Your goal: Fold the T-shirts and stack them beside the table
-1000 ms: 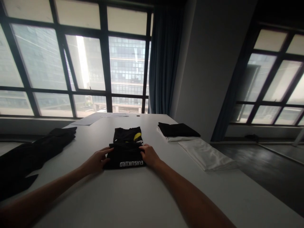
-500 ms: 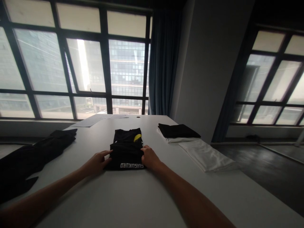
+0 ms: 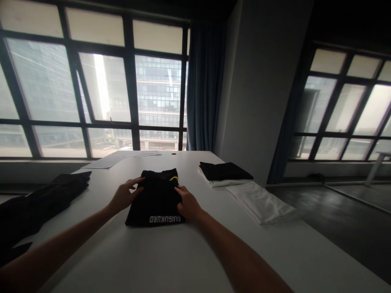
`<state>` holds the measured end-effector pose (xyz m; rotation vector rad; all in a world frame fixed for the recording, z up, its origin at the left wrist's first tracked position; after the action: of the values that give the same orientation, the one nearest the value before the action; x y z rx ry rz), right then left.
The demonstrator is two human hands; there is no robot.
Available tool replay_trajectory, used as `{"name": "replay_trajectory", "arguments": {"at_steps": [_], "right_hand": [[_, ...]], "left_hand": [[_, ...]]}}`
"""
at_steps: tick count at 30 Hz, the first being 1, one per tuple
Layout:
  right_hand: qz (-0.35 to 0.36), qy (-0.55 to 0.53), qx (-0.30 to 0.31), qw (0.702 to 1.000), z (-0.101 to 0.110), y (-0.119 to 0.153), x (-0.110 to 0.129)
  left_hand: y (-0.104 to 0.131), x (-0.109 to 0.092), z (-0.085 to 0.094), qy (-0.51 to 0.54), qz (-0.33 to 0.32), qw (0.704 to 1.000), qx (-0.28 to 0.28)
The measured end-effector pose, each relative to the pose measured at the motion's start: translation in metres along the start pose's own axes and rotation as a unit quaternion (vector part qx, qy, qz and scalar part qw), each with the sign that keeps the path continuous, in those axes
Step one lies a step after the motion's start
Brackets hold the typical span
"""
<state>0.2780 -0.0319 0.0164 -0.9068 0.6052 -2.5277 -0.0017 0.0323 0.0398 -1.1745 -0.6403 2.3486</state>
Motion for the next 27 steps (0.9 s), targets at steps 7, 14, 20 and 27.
{"name": "replay_trajectory", "arguments": {"at_steps": [7,14,20,27], "right_hand": [[-0.078,0.086,0.014,0.993,-0.003,-0.001,0.001],[-0.049,0.142,0.128,0.98,0.022,0.009,0.012],[-0.042,0.104,0.2,0.973,0.031,0.012,0.01],[-0.036,0.01,0.225,0.974,0.037,0.012,0.002]], "left_hand": [[0.013,0.02,-0.018,-0.161,0.054,0.981,0.096],[0.04,-0.004,0.003,-0.171,-0.124,0.929,0.304],[0.065,-0.009,0.038,-0.161,-0.084,0.901,0.393],[0.073,-0.035,0.026,-0.174,-0.134,0.932,0.288]]}}
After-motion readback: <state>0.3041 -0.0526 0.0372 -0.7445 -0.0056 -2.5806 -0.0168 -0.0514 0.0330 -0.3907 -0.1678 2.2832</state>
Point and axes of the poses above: each hand's wrist, its own y-axis away from the middle knuckle, its own z-axis out of the back of the hand, x = y × z, the point moved 1 cm from there along -y, towards the middle knuckle, and after that the axes turned 4 degrees about -x, right-handed, at the moved point
